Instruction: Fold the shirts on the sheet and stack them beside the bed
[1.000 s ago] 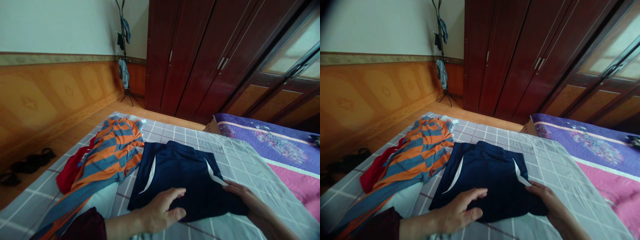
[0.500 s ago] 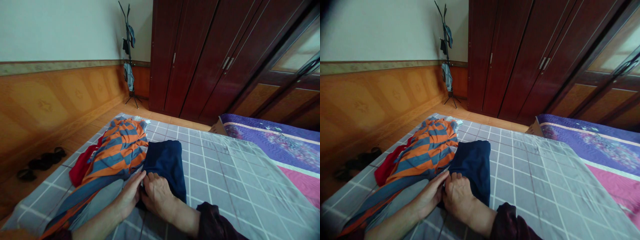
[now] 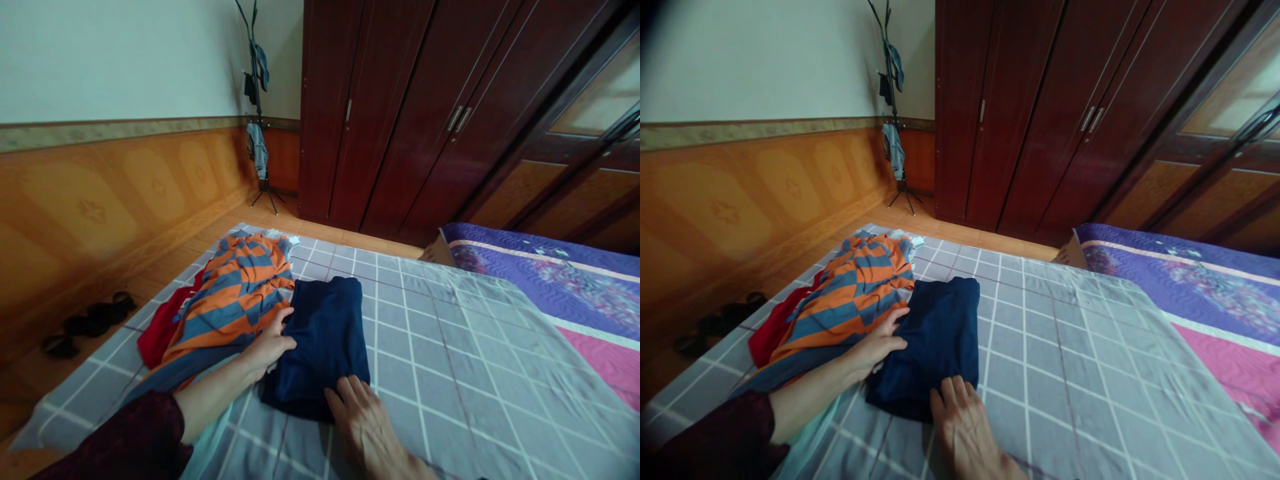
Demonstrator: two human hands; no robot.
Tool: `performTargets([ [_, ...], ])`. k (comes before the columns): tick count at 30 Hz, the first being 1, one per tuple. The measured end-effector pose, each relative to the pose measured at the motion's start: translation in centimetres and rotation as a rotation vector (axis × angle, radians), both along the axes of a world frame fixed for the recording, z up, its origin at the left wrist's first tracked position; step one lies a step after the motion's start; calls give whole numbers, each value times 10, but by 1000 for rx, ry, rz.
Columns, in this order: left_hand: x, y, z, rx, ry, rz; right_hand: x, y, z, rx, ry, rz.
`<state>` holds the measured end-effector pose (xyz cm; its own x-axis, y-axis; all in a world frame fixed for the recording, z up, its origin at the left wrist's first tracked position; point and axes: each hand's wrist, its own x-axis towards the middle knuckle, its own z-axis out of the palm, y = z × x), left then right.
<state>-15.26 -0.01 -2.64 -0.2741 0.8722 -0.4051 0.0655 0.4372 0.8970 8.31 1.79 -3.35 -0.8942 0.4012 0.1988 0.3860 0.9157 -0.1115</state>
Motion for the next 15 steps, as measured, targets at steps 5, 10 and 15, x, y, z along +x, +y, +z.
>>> performTargets([
  [5, -7, -2, -6, 60, 324, -131, 11, -2, 8, -49, 19, 21],
  [10, -6, 15, 8, 274, 801, -181, 23, -3, 20, -21, 57, 16],
  [15, -7, 72, 13, 177, 1118, -187, 25, -1, 8, 41, 97, 30],
])
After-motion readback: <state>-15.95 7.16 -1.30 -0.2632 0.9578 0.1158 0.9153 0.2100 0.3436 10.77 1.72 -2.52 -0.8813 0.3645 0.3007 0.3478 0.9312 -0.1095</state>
